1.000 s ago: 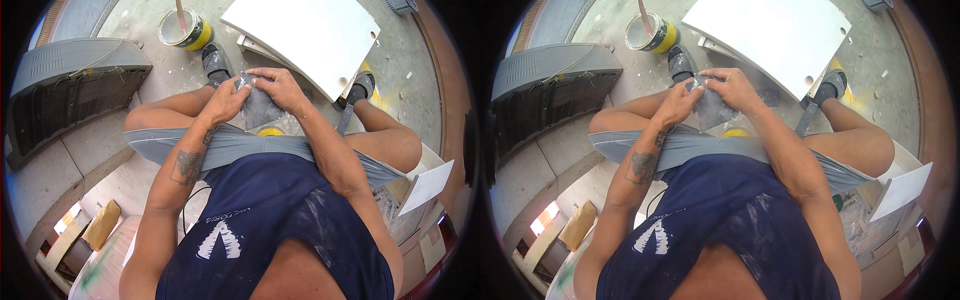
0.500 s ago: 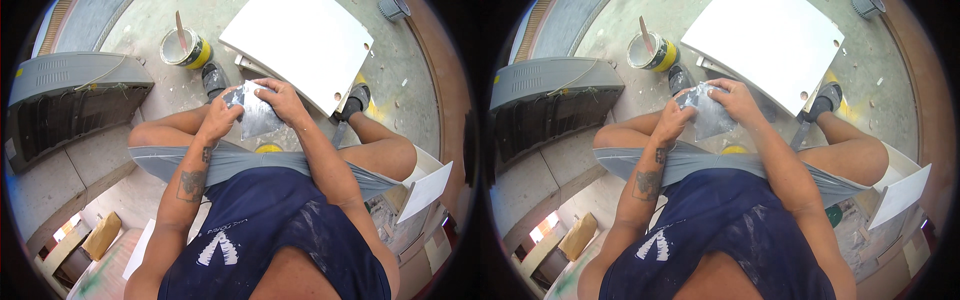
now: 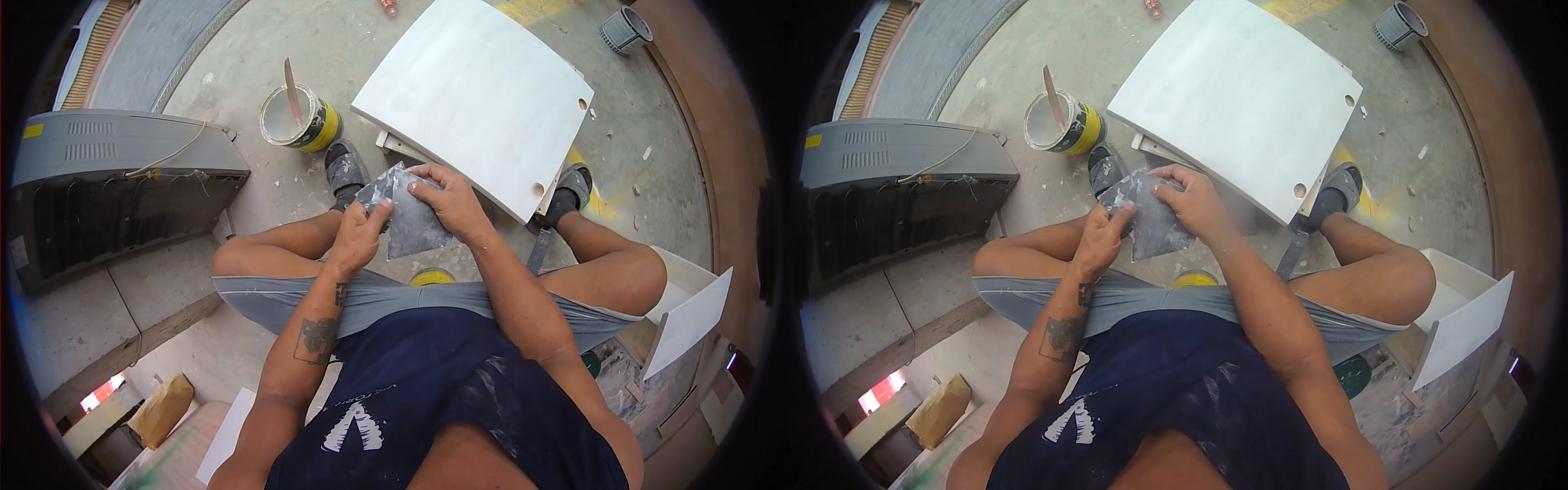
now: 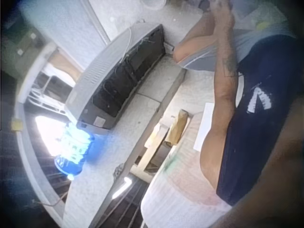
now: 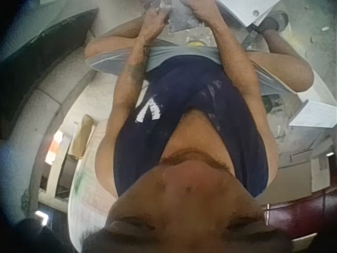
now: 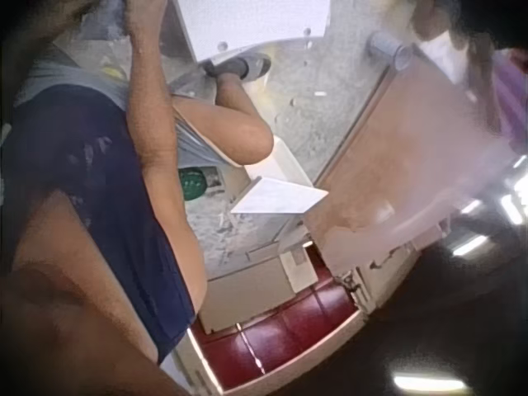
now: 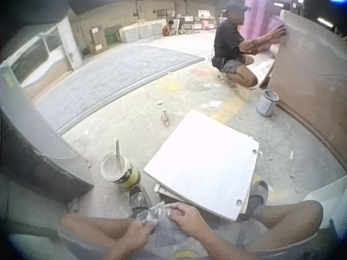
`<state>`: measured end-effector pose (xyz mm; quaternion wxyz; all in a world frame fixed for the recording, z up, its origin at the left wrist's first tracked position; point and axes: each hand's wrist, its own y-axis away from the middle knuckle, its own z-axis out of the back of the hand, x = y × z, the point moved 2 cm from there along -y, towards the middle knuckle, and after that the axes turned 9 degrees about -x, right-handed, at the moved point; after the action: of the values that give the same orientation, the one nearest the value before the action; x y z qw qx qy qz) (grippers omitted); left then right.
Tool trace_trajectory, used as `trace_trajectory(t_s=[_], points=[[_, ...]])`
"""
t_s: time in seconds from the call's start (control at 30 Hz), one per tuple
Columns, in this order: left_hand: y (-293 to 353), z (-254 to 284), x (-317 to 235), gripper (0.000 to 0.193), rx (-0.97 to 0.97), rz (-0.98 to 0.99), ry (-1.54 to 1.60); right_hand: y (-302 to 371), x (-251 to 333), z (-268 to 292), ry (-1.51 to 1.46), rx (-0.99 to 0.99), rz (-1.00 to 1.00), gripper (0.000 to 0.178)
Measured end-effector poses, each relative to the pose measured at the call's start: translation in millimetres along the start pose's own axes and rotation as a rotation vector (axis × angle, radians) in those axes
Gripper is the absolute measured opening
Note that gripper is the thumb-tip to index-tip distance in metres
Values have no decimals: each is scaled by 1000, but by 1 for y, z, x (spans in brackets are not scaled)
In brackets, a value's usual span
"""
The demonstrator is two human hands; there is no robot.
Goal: The recorder is sanding a white furniture part with sandpaper and then stirring paint in a bucket.
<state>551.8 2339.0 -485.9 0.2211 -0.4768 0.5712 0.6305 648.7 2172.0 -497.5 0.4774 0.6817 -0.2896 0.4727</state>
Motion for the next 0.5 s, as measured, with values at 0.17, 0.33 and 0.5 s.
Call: trace_trajectory(t_s=[0.17,0.33,0.5], points=[[5,-5,-11,29,18,-109,-250,3,-6,-7,96,6,42,35],[8,0,-2,34,-56,-171,-452,11,0,-12,121,29,43,33],[13,-1,-10,39,-84,-145,-650,13,-8,-13,165,32,84,31]])
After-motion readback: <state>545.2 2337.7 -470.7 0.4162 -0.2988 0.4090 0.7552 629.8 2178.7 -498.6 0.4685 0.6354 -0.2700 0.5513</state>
